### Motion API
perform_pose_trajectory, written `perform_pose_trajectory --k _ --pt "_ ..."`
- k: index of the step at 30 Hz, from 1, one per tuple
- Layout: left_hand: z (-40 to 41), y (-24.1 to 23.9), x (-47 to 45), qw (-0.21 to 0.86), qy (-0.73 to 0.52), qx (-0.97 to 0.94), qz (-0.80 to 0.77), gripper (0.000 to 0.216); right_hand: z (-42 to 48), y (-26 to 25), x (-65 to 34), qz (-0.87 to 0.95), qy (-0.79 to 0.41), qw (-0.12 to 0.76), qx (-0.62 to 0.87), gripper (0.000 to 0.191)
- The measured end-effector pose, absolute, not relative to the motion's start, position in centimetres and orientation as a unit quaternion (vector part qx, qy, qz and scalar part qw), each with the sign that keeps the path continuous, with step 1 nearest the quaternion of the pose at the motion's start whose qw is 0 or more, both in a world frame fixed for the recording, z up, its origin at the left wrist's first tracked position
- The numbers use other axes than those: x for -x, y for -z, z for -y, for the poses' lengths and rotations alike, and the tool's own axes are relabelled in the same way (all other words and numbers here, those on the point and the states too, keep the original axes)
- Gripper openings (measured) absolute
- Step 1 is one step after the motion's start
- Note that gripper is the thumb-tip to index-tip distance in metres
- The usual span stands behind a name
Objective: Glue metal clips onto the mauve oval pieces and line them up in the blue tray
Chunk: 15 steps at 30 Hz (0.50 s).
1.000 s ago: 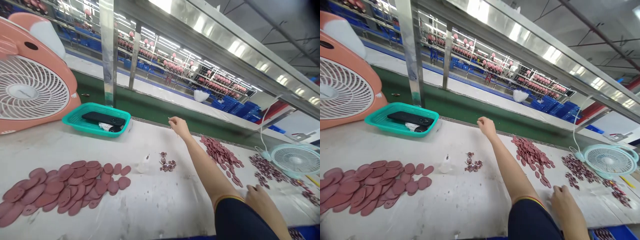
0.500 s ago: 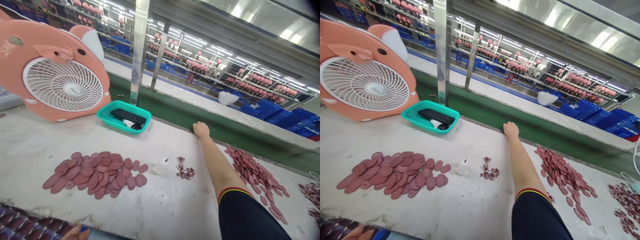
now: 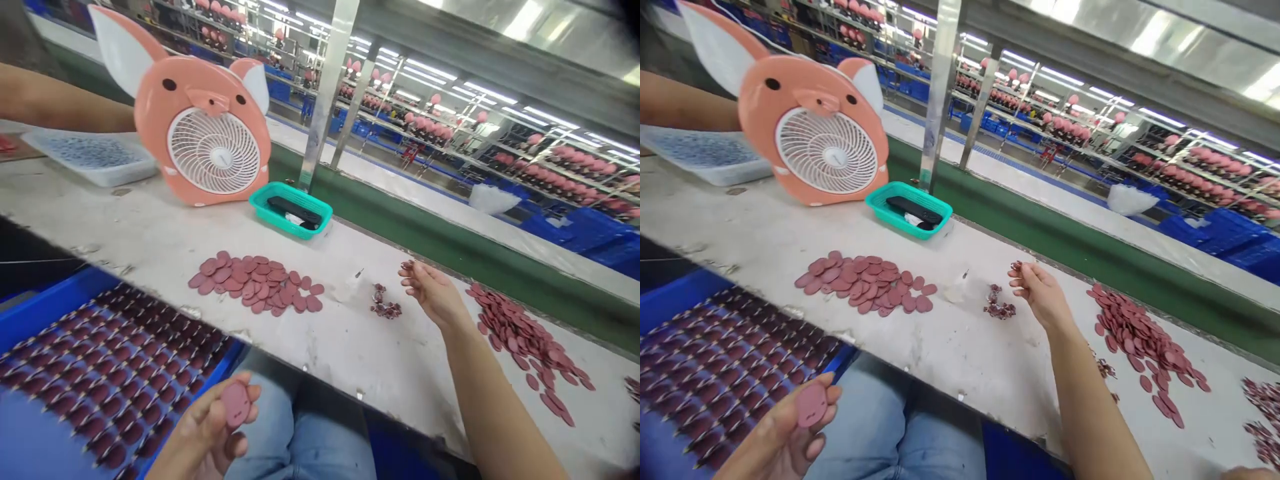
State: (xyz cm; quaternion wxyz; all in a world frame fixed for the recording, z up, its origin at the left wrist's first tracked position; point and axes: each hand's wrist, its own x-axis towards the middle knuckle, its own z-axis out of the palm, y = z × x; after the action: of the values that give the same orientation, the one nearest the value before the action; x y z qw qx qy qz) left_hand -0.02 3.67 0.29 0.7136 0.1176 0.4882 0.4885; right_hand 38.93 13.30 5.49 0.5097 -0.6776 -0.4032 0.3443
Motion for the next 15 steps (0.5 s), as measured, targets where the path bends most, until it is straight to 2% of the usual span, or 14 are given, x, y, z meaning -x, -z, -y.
perform_pose_trajectory --k 2,4,9,13,15 --pt "-3.3 -1.4 -0.4 0.731 -0.482 -0.111 -0.47 0.039 -10.9 -6.4 -36.2 0.398 -0.401 0.534 0.629 0.051" --pt "-3.0 -2.2 -0.6 0.742 -0.474 -0.104 -0.463 0.036 -8.5 -6.6 -32.9 0.395 -0.453 0.537 0.592 0.052" --pt "-2.8 -3.1 -1.0 0.763 -0.445 -0.085 -0.461 0.044 -4.0 -4.1 -24.2 0.393 -0.586 0.511 0.491 0.036" --pt "-2.8 -3.0 -0.9 0.771 -0.432 -0.088 -0.46 0.038 -2.9 -2.3 -20.2 0.47 -0.531 0.51 0.487 0.023" --pt "-2.8 -2.8 -0.6 0.771 -0.431 -0.089 -0.461 0.036 -2.8 -2.3 -19.4 0.469 -0.543 0.51 0.475 0.02"
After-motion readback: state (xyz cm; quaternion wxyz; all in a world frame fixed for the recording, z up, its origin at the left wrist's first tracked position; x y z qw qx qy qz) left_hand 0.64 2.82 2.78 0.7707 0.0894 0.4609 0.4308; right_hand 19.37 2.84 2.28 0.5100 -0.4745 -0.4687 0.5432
